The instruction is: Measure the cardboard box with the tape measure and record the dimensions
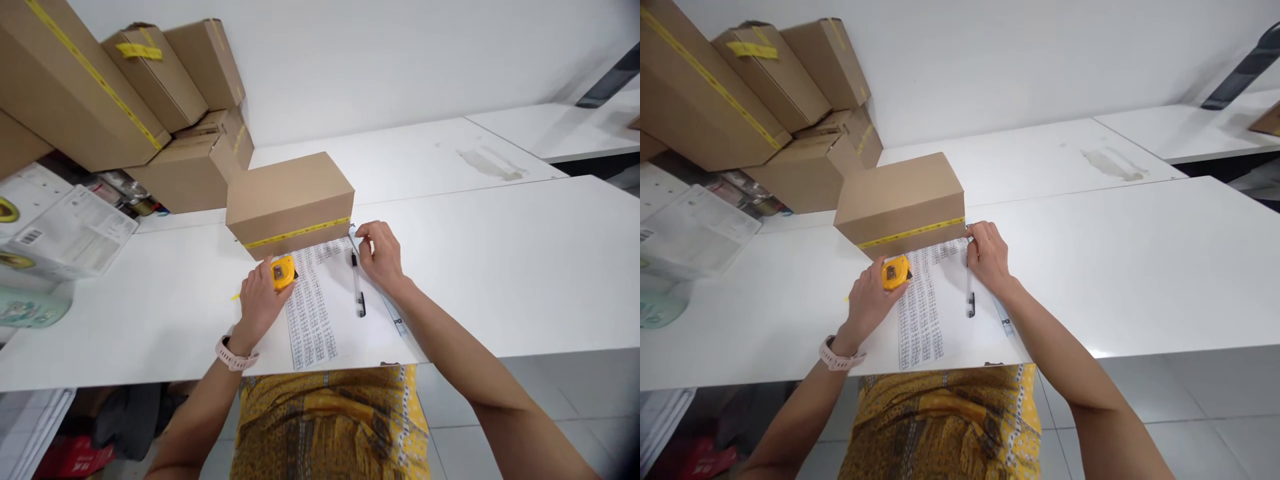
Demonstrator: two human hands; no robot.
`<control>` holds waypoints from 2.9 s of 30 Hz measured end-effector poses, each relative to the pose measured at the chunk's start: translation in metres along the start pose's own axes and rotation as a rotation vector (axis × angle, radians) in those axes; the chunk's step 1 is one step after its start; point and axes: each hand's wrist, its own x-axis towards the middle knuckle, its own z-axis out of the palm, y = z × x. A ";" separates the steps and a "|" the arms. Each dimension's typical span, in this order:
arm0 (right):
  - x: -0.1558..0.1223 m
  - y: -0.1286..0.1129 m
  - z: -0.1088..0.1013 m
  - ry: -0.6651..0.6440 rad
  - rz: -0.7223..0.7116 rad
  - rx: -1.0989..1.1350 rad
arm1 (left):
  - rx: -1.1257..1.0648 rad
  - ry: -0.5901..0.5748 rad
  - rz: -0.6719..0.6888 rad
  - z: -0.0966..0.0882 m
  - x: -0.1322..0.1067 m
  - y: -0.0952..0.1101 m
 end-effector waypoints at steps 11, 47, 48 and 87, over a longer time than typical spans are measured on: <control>0.000 -0.031 -0.003 -0.900 0.598 1.076 | -0.889 -0.388 -0.004 -0.025 -0.012 0.036; 0.181 0.011 0.049 -0.119 0.984 0.512 | -1.153 -0.078 -0.447 -0.135 0.145 -0.137; 0.180 0.012 0.052 -0.130 0.983 0.493 | -1.154 -0.092 -0.427 -0.132 0.148 -0.132; 0.201 -0.042 0.061 -0.351 0.429 0.545 | -1.770 -0.652 -0.280 -0.087 -0.018 0.045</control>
